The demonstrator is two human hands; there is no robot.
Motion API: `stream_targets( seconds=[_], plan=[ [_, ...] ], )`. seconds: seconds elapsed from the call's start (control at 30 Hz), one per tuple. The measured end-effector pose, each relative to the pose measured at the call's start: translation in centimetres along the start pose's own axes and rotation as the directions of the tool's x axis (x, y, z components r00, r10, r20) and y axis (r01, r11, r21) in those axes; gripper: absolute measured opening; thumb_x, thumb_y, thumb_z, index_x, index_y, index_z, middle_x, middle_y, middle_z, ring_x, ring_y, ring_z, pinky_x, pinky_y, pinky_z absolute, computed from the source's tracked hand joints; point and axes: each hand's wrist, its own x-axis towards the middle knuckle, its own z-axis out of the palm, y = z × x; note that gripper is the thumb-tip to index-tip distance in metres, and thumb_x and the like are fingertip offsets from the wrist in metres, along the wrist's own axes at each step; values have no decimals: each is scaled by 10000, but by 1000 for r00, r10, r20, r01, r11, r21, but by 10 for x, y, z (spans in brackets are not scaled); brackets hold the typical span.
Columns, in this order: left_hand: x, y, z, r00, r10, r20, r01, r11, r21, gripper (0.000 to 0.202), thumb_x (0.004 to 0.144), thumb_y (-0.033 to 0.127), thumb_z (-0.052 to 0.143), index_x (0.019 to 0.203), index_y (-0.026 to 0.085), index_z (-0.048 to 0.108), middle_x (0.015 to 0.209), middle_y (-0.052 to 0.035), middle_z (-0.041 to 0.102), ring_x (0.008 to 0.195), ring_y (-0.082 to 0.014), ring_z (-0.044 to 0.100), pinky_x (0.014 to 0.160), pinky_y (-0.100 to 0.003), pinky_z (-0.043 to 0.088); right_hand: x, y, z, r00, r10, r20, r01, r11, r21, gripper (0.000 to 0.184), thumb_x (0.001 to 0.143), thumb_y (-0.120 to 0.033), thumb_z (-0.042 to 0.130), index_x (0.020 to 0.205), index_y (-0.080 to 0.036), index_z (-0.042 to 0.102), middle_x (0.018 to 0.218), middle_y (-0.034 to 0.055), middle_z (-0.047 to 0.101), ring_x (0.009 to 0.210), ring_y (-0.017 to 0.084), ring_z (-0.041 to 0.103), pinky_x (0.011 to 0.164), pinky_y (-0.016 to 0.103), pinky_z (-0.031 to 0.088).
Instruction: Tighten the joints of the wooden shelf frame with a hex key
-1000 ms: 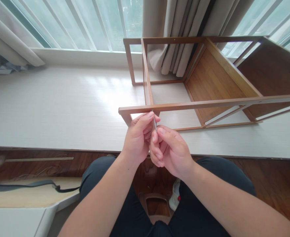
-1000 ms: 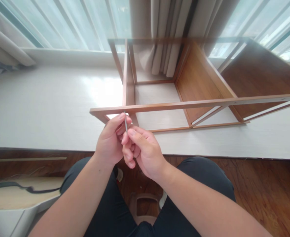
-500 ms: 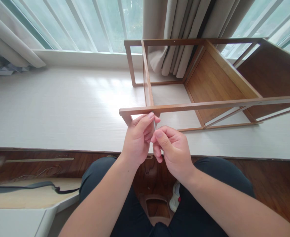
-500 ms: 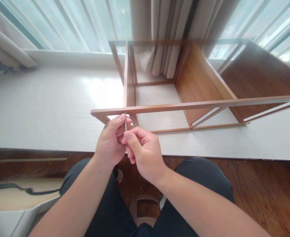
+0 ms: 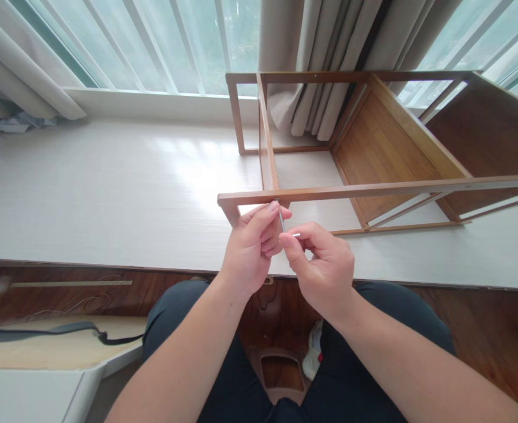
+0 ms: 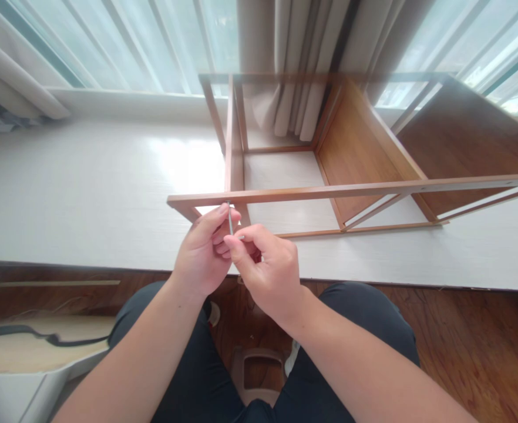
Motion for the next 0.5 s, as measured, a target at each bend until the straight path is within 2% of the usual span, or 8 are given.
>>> stream_targets(
  seconds=[0.1, 0.2, 0.33, 0.5],
  plan=[
    [1, -1, -1, 1000, 0, 17, 1, 1000, -14, 327, 795, 466, 809, 790, 147, 737, 521, 96, 210, 446, 5, 220, 426, -133, 202, 4, 0, -2, 989, -146, -20, 144, 988, -63, 135, 952, -224, 690, 820, -198, 698, 718, -20, 739, 583, 65, 609, 572, 178, 479],
    [1, -1, -2, 1000, 1, 22, -1, 1000, -7, 340, 804, 477, 799, 798, 143, 738, 519, 97, 212, 443, 5, 228, 425, -133, 205, 6, 1, -3, 988, -152, 11, 152, 988, -28, 141, 962, -200, 669, 823, -185, 689, 689, -35, 721, 560, 41, 588, 565, 151, 464],
    [2, -2, -2, 1000, 13, 19, -13, 1000, 4, 342, 807, 474, 792, 793, 138, 732, 508, 99, 222, 428, 5, 240, 422, -137, 203, 4, 2, -2, 995, 9, 99, -25, 987, 161, 226, 1004, -285, 631, 811, -190, 698, 545, -64, 584, 493, 31, 511, 529, 152, 418],
    [4, -1, -2, 999, 41, 24, -41, 999, 9, 335, 812, 458, 788, 766, 134, 716, 499, 98, 231, 414, -1, 266, 413, -147, 197, 1, 2, 1, 952, 220, 213, -289, 875, 388, 323, 1006, -395, 625, 771, -176, 660, 520, -58, 548, 455, 42, 487, 501, 173, 405]
  ],
)
